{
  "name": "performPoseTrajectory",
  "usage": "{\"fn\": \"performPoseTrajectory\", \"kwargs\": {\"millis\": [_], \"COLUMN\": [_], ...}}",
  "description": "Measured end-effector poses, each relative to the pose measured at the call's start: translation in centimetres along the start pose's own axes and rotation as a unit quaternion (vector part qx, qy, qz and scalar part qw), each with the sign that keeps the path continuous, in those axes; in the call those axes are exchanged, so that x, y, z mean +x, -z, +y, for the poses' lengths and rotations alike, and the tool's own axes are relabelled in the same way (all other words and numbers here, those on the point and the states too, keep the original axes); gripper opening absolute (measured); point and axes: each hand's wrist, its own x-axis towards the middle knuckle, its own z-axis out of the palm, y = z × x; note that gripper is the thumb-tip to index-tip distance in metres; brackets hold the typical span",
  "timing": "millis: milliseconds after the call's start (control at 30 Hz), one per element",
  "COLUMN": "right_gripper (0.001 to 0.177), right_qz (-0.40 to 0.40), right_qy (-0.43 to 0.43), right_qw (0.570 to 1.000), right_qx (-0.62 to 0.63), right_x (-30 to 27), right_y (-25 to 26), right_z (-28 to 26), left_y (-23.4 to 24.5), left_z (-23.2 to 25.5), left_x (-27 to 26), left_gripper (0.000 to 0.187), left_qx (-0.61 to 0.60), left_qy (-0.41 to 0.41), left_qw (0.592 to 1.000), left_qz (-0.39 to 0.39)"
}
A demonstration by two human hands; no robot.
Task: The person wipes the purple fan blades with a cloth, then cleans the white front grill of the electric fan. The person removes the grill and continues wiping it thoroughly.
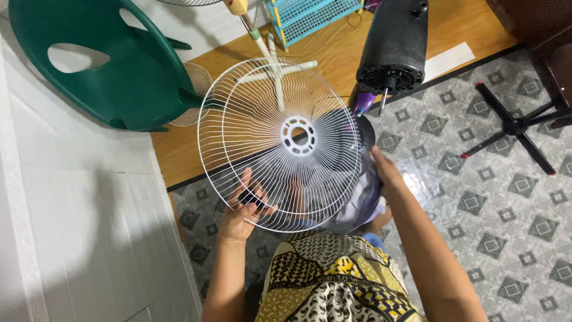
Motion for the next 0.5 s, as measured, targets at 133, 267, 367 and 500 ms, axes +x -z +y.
{"fn": "performPoseTrajectory", "kwargs": {"millis": [133,267,367,500], "right_gripper": [0.064,0.072,0.080,0.076], "right_qz": [-0.180,-0.358,-0.285,-0.293], "right_qy": [-0.091,-0.075,-0.030,0.023], "right_qw": [0.969,0.911,0.920,0.907], "right_qx": [0.145,0.190,0.266,0.300], "right_x": [-1.3,-1.7,-1.6,-1.0], "right_y": [1.4,2.7,3.2,4.8], "right_z": [2.1,5.2,7.4,8.1], "left_y": [0.6,1.6,2.1,1.7], "left_z": [-0.8,-1.2,-1.8,-1.6], "left_x": [0.3,-0.3,-0.6,-1.0], "left_gripper": [0.101,0.104,0.103,0.101], "left_qx": [-0.049,-0.076,-0.080,0.012], "left_qy": [-0.019,-0.012,0.009,0.022], "left_qw": [0.998,0.996,0.996,1.000], "left_qz": [0.021,0.037,0.046,-0.005]}}
